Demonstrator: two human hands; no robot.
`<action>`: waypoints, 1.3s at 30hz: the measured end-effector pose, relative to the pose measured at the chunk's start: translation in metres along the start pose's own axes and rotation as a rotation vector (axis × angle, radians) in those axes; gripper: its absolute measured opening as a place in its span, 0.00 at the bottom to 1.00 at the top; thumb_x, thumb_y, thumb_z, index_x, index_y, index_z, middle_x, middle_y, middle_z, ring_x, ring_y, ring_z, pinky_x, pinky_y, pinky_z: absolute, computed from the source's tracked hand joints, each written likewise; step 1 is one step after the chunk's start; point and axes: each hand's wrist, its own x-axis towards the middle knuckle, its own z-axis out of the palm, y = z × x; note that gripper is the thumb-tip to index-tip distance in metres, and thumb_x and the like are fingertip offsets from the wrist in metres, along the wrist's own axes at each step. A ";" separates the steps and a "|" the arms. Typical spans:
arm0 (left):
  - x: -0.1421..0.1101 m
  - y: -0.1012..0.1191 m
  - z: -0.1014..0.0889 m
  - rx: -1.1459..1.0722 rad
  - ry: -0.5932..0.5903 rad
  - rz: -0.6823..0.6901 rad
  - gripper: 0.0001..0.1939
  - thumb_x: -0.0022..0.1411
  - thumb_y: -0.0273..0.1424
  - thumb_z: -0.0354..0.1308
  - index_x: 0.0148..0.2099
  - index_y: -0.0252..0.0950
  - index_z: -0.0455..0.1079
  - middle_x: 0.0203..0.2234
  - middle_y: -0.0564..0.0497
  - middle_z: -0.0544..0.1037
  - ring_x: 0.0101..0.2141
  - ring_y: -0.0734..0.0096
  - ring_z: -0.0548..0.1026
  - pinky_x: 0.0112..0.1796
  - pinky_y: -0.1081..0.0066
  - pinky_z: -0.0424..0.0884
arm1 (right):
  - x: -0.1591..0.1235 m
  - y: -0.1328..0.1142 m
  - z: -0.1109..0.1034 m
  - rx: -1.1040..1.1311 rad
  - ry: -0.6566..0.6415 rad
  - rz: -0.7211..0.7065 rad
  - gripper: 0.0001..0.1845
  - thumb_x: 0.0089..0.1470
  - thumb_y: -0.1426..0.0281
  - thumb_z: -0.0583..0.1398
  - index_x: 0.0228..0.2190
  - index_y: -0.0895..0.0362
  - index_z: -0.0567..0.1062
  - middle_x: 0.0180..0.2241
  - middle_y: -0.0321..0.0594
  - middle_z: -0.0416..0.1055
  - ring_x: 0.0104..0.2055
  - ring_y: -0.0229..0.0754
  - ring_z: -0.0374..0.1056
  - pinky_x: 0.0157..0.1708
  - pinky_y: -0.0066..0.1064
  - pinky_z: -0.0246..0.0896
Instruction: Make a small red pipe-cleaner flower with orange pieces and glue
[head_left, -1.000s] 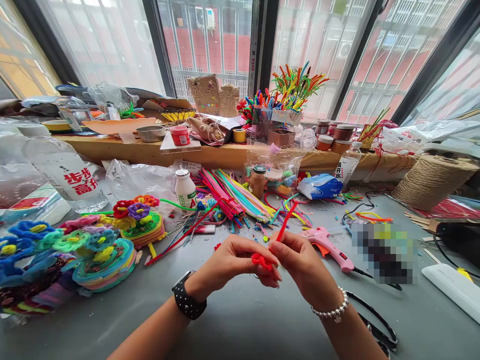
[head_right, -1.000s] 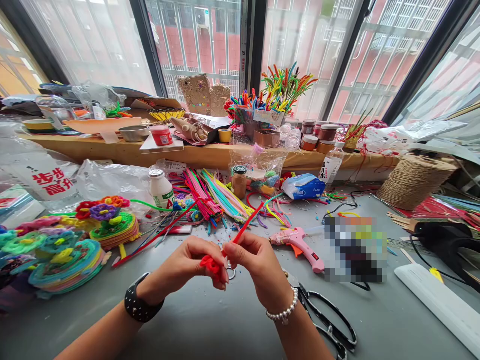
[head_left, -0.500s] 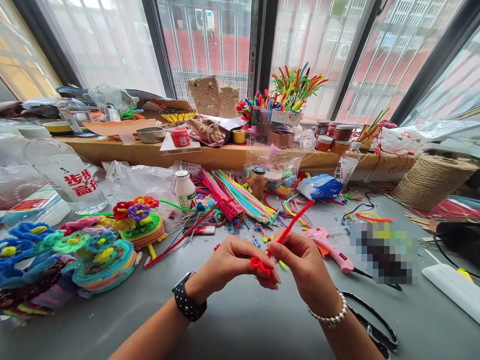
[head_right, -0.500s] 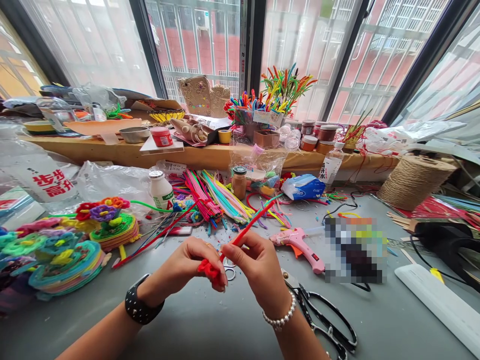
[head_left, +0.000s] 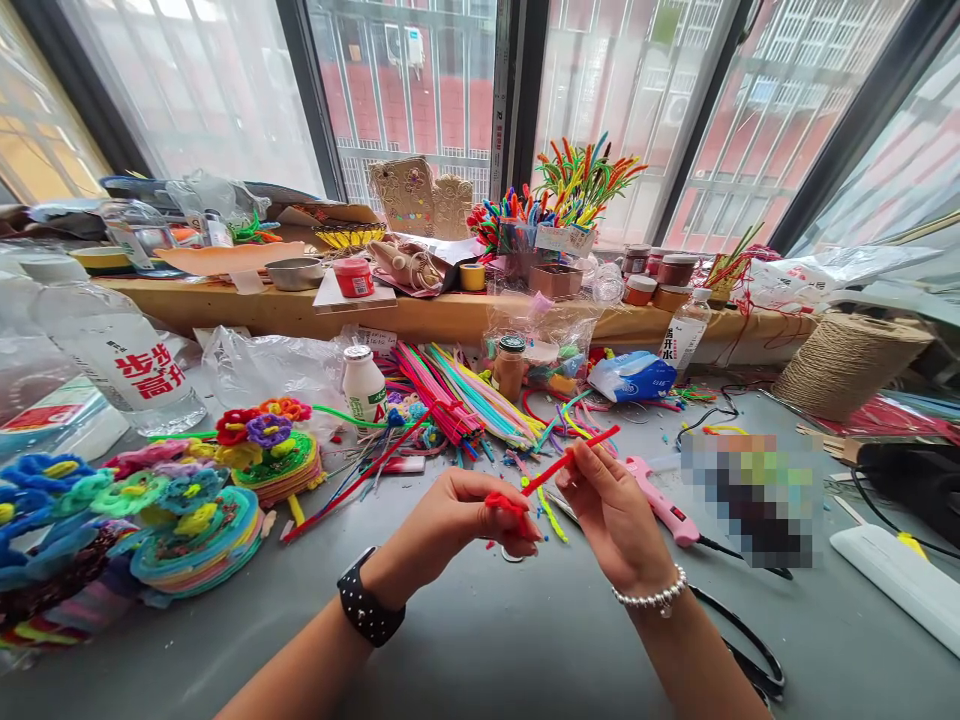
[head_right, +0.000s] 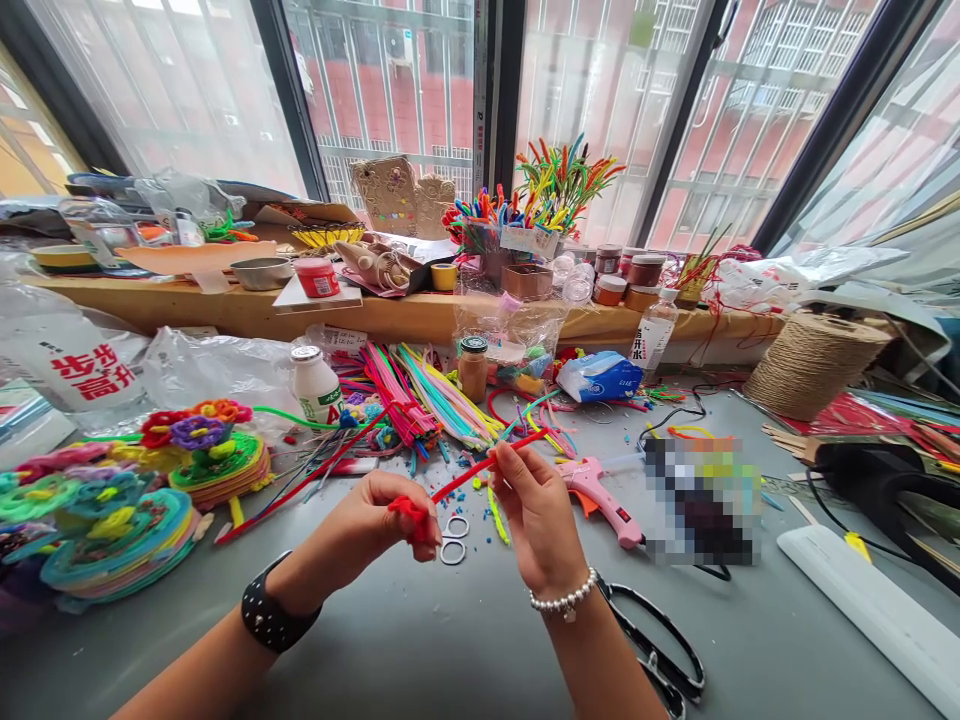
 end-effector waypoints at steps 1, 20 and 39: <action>0.000 0.000 -0.001 -0.028 -0.001 -0.009 0.07 0.42 0.30 0.63 0.25 0.31 0.74 0.18 0.49 0.76 0.19 0.73 0.73 0.23 0.74 0.67 | 0.000 0.000 0.000 -0.006 -0.032 0.013 0.08 0.35 0.68 0.65 0.22 0.57 0.74 0.22 0.33 0.64 0.23 0.31 0.57 0.24 0.23 0.57; 0.000 0.006 -0.003 -0.181 0.085 0.060 0.11 0.47 0.23 0.59 0.37 0.35 0.71 0.30 0.50 0.77 0.32 0.73 0.74 0.32 0.78 0.68 | 0.005 0.010 -0.001 -0.012 -0.043 0.171 0.10 0.39 0.68 0.63 0.26 0.59 0.72 0.20 0.32 0.64 0.17 0.26 0.49 0.15 0.19 0.46; 0.003 0.010 -0.003 0.108 0.458 0.238 0.06 0.45 0.31 0.60 0.29 0.34 0.73 0.25 0.51 0.74 0.29 0.75 0.68 0.31 0.78 0.64 | -0.013 0.001 0.007 -0.085 -0.389 -0.019 0.09 0.42 0.72 0.56 0.31 0.55 0.68 0.16 0.28 0.53 0.16 0.29 0.42 0.17 0.24 0.38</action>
